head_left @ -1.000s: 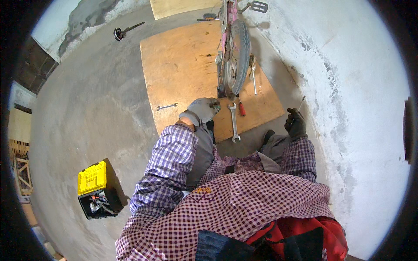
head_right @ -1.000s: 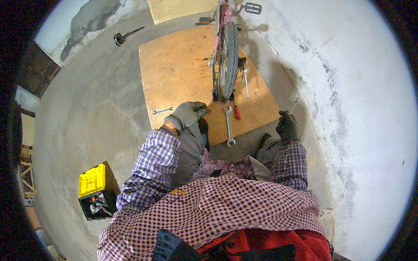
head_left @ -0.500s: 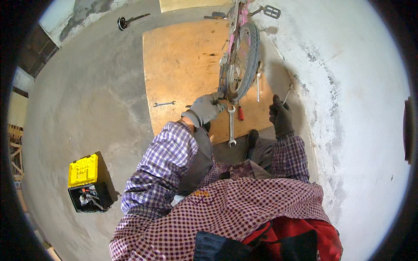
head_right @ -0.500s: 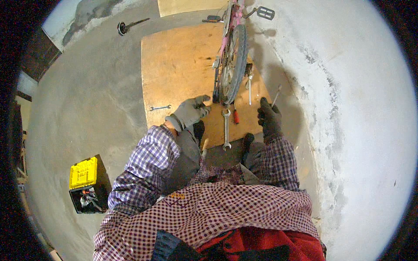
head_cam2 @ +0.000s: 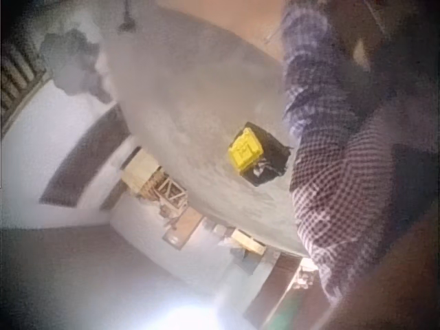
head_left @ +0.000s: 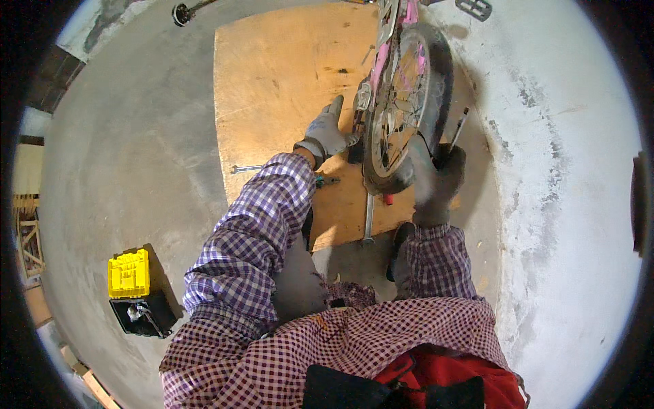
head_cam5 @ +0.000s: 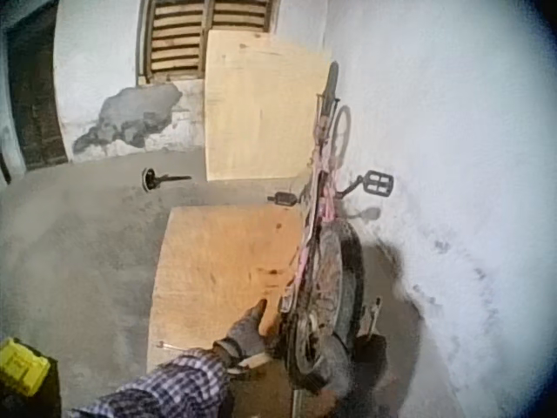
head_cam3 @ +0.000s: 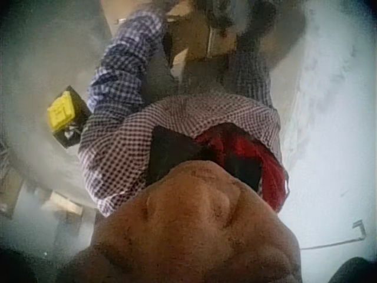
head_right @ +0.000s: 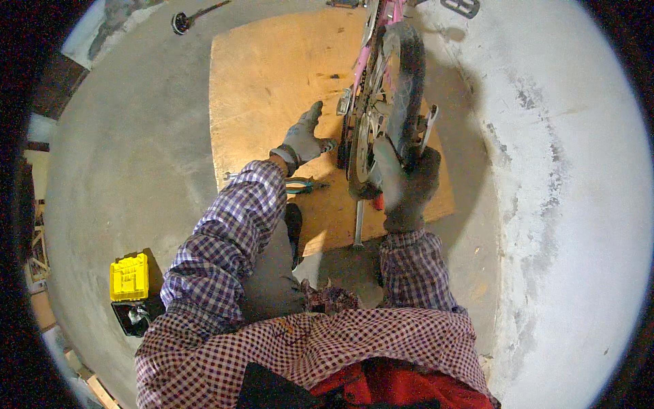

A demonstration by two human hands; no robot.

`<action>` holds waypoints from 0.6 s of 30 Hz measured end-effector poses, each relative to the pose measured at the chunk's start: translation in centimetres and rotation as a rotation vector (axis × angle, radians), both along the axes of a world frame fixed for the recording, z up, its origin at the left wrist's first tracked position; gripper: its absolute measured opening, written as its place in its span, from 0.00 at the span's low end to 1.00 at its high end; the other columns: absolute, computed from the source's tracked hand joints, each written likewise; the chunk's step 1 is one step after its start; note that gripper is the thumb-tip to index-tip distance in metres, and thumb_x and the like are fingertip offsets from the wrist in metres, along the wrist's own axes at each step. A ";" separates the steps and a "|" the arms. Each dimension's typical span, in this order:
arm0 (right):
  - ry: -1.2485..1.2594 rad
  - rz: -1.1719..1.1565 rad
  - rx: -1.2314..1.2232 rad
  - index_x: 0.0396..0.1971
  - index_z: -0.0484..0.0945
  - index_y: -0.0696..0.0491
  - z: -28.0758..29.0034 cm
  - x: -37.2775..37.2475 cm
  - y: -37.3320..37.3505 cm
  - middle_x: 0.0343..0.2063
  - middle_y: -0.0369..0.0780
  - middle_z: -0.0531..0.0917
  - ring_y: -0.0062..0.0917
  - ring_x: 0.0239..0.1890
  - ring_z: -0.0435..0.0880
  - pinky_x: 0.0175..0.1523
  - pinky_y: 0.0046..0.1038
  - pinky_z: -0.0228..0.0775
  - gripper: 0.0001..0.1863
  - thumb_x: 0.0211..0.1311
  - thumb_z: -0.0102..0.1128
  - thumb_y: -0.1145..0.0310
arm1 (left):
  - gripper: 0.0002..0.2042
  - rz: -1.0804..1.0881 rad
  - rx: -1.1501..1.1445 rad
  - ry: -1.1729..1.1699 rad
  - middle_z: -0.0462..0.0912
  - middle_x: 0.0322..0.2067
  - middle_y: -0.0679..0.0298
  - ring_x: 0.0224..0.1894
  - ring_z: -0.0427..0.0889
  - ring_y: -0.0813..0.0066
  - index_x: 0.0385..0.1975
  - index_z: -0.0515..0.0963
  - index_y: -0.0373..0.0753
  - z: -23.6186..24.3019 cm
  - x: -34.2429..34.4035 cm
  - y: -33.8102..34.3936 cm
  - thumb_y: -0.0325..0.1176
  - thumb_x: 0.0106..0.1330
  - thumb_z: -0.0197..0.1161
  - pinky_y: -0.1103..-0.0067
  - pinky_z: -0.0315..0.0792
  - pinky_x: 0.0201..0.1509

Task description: The person uses a wrench and screwdriver to adjust the rear wheel and brake assembly of a pink bicycle. They tighten bolts on the wheel hub and brake caliper, then test the wheel by spinning it.

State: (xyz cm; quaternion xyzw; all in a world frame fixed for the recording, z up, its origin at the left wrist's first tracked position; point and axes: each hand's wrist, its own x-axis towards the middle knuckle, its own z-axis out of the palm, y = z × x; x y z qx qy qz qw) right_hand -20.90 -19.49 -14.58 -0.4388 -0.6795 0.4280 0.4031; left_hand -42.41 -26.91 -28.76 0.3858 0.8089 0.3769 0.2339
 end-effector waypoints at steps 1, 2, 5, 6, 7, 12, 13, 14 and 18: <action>0.050 0.055 0.001 0.38 0.76 0.58 -1.3 -1.4 1.1 0.32 0.37 0.82 0.23 0.36 0.81 0.42 0.28 0.75 0.24 0.52 0.82 0.61 | 0.54 0.007 0.059 0.061 0.60 0.75 0.47 0.75 0.62 0.49 0.78 0.50 0.38 -2.2 -1.6 2.2 0.38 0.54 0.80 0.65 0.64 0.76; 0.049 0.039 -0.014 0.39 0.75 0.58 -2.5 -2.6 1.9 0.32 0.36 0.82 0.22 0.35 0.81 0.41 0.28 0.75 0.24 0.53 0.81 0.62 | 0.54 0.016 0.078 0.055 0.59 0.75 0.47 0.76 0.60 0.49 0.78 0.50 0.38 -4.2 -3.2 4.0 0.37 0.53 0.80 0.65 0.63 0.77; -0.012 -0.017 0.177 0.44 0.73 0.57 -6.6 -7.0 4.6 0.31 0.36 0.81 0.20 0.30 0.80 0.33 0.25 0.74 0.23 0.56 0.78 0.67 | 0.54 -0.004 0.123 0.099 0.55 0.76 0.48 0.77 0.58 0.48 0.78 0.51 0.38 -9.3 -7.7 8.4 0.35 0.52 0.79 0.64 0.61 0.78; 0.023 0.028 0.206 0.45 0.73 0.57 -7.7 -8.0 5.0 0.31 0.36 0.81 0.19 0.29 0.79 0.32 0.25 0.73 0.22 0.57 0.77 0.67 | 0.53 -0.028 0.156 0.085 0.56 0.76 0.47 0.77 0.58 0.47 0.78 0.51 0.38 -10.5 -8.9 9.4 0.34 0.52 0.79 0.64 0.61 0.78; 0.048 0.040 0.182 0.45 0.73 0.57 -8.7 -8.8 5.2 0.31 0.36 0.81 0.19 0.28 0.79 0.32 0.24 0.73 0.22 0.58 0.77 0.67 | 0.53 -0.048 0.191 0.074 0.57 0.75 0.47 0.76 0.59 0.47 0.78 0.52 0.38 -11.6 -10.1 10.4 0.33 0.52 0.78 0.64 0.61 0.77; 0.067 0.113 0.088 0.53 0.72 0.59 -12.1 -10.8 5.5 0.33 0.37 0.81 0.19 0.28 0.79 0.33 0.24 0.73 0.22 0.62 0.71 0.71 | 0.47 -0.206 0.263 -0.051 0.69 0.69 0.49 0.72 0.68 0.49 0.75 0.59 0.42 -14.5 -14.5 12.6 0.31 0.52 0.75 0.64 0.66 0.75; 0.048 0.114 0.096 0.54 0.71 0.59 -12.4 -10.9 5.5 0.33 0.38 0.81 0.20 0.29 0.79 0.34 0.23 0.74 0.23 0.62 0.70 0.72 | 0.45 -0.192 0.188 -0.077 0.72 0.67 0.51 0.71 0.70 0.51 0.73 0.62 0.43 -14.7 -15.2 12.6 0.31 0.52 0.76 0.63 0.66 0.74; 0.019 0.097 0.086 0.56 0.71 0.59 -12.7 -10.9 5.4 0.34 0.38 0.81 0.20 0.29 0.80 0.34 0.23 0.74 0.24 0.62 0.69 0.72 | 0.45 -0.218 0.200 -0.154 0.72 0.67 0.52 0.70 0.71 0.52 0.73 0.63 0.43 -14.9 -15.7 12.5 0.32 0.51 0.77 0.63 0.67 0.74; 0.019 0.108 0.079 0.58 0.69 0.59 -13.6 -11.0 4.9 0.35 0.38 0.82 0.21 0.32 0.82 0.36 0.24 0.76 0.26 0.62 0.68 0.74 | 0.46 -0.251 0.250 -0.210 0.72 0.66 0.53 0.68 0.73 0.57 0.71 0.65 0.42 -14.9 -16.7 11.7 0.41 0.51 0.83 0.64 0.68 0.71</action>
